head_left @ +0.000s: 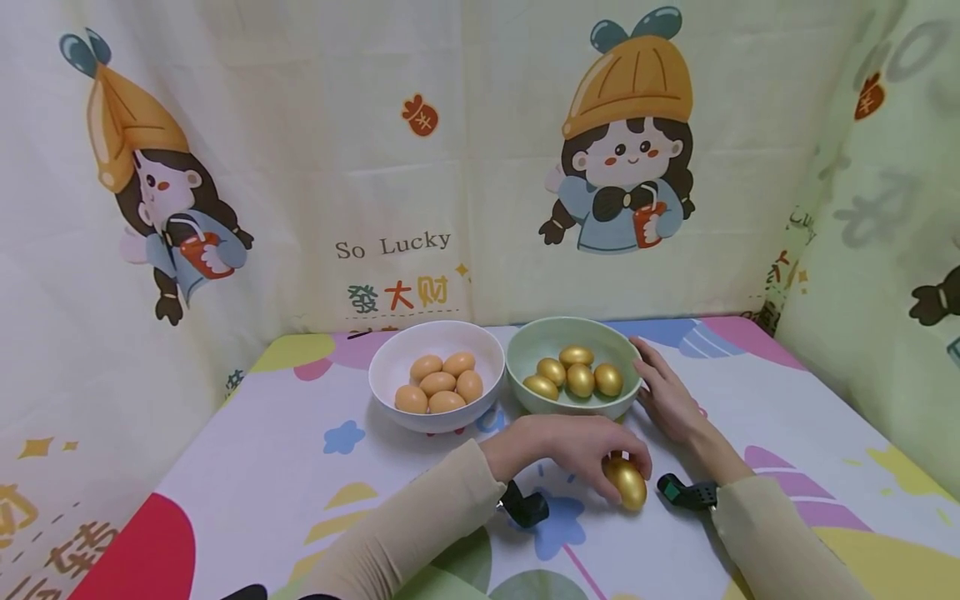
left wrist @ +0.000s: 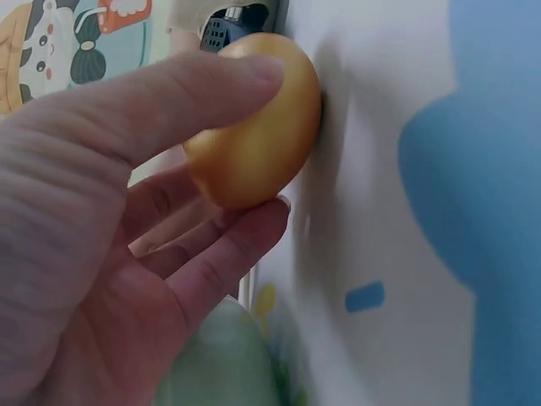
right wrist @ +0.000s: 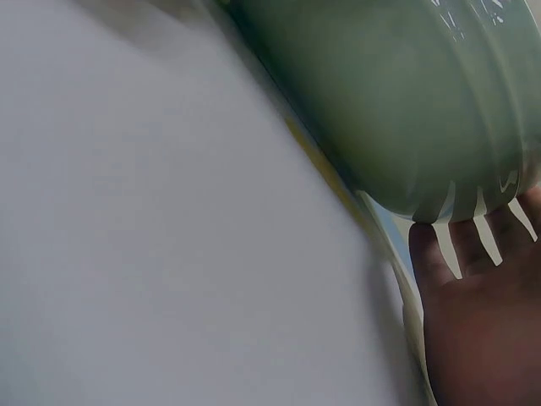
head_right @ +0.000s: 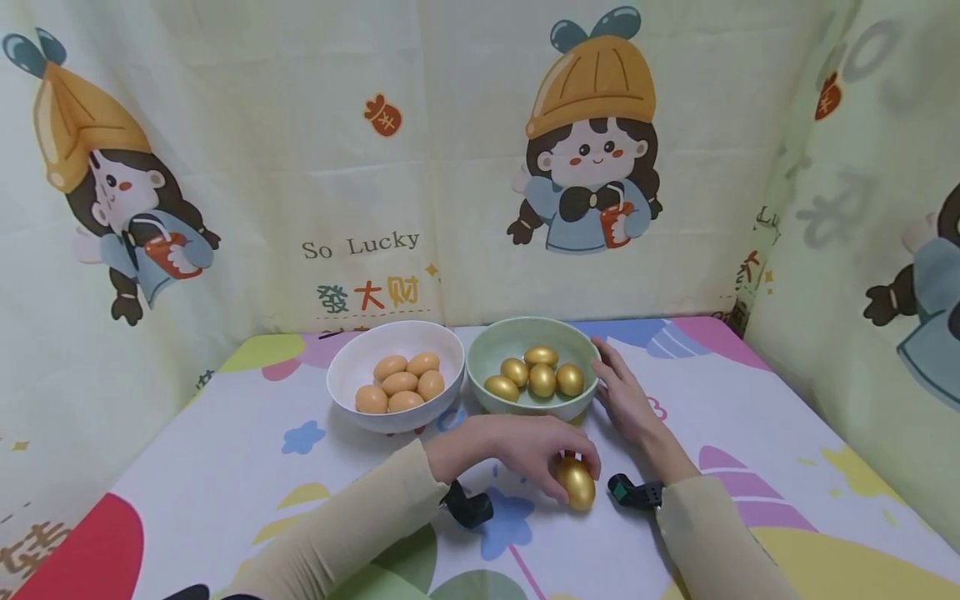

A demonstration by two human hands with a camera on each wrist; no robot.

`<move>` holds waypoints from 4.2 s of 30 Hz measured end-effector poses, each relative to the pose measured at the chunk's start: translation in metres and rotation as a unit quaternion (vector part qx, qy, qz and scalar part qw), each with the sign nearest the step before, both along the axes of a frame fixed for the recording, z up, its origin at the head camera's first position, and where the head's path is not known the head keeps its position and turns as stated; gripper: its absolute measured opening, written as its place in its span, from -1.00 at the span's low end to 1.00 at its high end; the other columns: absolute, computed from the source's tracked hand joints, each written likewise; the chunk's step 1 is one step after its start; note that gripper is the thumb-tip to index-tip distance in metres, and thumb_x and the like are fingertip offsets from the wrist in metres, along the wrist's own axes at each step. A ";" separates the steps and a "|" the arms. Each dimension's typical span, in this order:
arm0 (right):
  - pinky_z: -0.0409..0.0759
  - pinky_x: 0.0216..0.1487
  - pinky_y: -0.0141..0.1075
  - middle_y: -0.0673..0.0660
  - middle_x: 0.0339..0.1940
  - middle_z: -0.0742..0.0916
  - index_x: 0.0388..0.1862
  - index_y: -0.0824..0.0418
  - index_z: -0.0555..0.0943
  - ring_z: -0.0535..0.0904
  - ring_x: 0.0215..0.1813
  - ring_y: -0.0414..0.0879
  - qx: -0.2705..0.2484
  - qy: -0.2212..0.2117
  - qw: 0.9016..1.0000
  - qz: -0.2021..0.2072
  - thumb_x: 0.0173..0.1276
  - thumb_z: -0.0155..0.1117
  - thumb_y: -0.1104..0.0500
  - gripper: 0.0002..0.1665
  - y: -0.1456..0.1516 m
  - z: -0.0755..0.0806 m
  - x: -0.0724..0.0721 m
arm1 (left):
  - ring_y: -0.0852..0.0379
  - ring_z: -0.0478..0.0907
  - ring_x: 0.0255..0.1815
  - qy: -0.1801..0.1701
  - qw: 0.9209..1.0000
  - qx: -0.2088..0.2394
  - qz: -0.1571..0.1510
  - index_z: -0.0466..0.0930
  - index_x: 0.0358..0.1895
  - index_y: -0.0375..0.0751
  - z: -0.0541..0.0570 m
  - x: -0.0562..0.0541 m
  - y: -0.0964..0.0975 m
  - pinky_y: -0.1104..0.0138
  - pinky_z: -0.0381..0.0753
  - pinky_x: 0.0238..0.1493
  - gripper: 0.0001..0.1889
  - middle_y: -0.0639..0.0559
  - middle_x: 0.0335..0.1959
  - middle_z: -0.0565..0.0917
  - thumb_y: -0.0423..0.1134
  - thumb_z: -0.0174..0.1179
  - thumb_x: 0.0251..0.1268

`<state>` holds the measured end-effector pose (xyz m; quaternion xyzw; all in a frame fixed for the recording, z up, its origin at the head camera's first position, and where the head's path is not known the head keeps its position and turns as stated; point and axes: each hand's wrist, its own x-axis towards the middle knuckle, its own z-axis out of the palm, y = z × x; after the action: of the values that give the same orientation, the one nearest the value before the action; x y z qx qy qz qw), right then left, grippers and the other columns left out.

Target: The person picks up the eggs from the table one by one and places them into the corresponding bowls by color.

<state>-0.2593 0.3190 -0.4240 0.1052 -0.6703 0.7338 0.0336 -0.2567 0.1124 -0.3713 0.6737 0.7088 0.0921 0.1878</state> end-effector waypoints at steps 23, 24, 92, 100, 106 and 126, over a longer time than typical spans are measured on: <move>-0.10 0.56 -0.01 0.20 0.67 -0.15 0.66 0.25 -0.26 -0.15 0.62 0.12 0.010 0.000 1.000 -0.007 0.71 -0.20 0.00 -0.21 0.000 -0.001 0.000 | 0.43 0.46 -0.05 -0.104 0.993 0.043 0.027 0.55 0.08 -0.15 0.034 -0.009 -0.025 0.59 0.48 0.06 -0.62 0.18 -0.03 0.58 -0.29 0.44 0.23; -0.10 0.56 -0.01 0.20 0.67 -0.14 0.67 0.24 -0.25 -0.15 0.62 0.12 0.013 -0.001 1.000 -0.008 0.71 -0.20 0.00 -0.21 0.000 -0.001 0.000 | 0.42 0.46 -0.04 -0.102 0.993 0.048 0.029 0.55 0.09 -0.15 0.037 -0.009 -0.026 0.59 0.48 0.06 -0.61 0.17 -0.01 0.58 -0.29 0.44 0.23; -0.14 0.56 -0.01 0.17 0.68 -0.18 0.67 0.23 -0.28 -0.24 0.64 0.10 -0.008 -0.010 1.000 -0.010 0.72 -0.29 0.11 -0.28 -0.002 0.002 0.000 | 0.20 0.44 -0.03 -0.016 0.984 0.036 0.174 0.63 0.07 -0.15 0.023 -0.090 -0.033 0.51 0.37 0.06 -0.66 0.10 -0.01 0.60 -0.45 0.32 0.23; -0.14 0.56 -0.02 0.16 0.68 -0.18 0.67 0.23 -0.27 -0.23 0.64 0.10 -0.011 -0.010 1.000 -0.016 0.72 -0.28 0.12 -0.28 -0.001 0.002 0.000 | 0.24 0.46 -0.02 -0.029 0.983 0.020 0.180 0.63 0.06 -0.14 0.021 -0.094 -0.029 0.53 0.38 0.07 -0.65 0.14 -0.01 0.61 -0.46 0.32 0.22; -0.11 0.55 -0.01 0.18 0.68 -0.17 0.67 0.23 -0.26 -0.21 0.63 0.11 -0.008 -0.013 1.000 -0.016 0.72 -0.27 0.12 -0.28 -0.002 -0.001 0.000 | 0.23 0.48 -0.02 -0.042 0.983 0.011 0.179 0.62 0.09 -0.17 0.020 -0.095 -0.026 0.53 0.41 0.05 -0.62 0.13 -0.02 0.62 -0.50 0.31 0.20; -0.12 0.56 -0.03 0.17 0.68 -0.15 0.67 0.25 -0.25 -0.20 0.63 0.10 -0.017 -0.007 1.000 -0.017 0.72 -0.28 0.13 -0.29 -0.003 0.001 -0.001 | 0.16 0.50 0.08 -0.056 0.980 0.037 0.186 0.62 0.14 -0.22 0.025 -0.096 -0.029 0.45 0.42 0.18 -0.64 0.05 0.02 0.62 -0.40 0.35 0.28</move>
<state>-0.2599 0.3158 -0.4226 0.0883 -0.6599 0.7449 0.0430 -0.3522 0.0830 -0.3467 0.5304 0.8061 0.1896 0.1817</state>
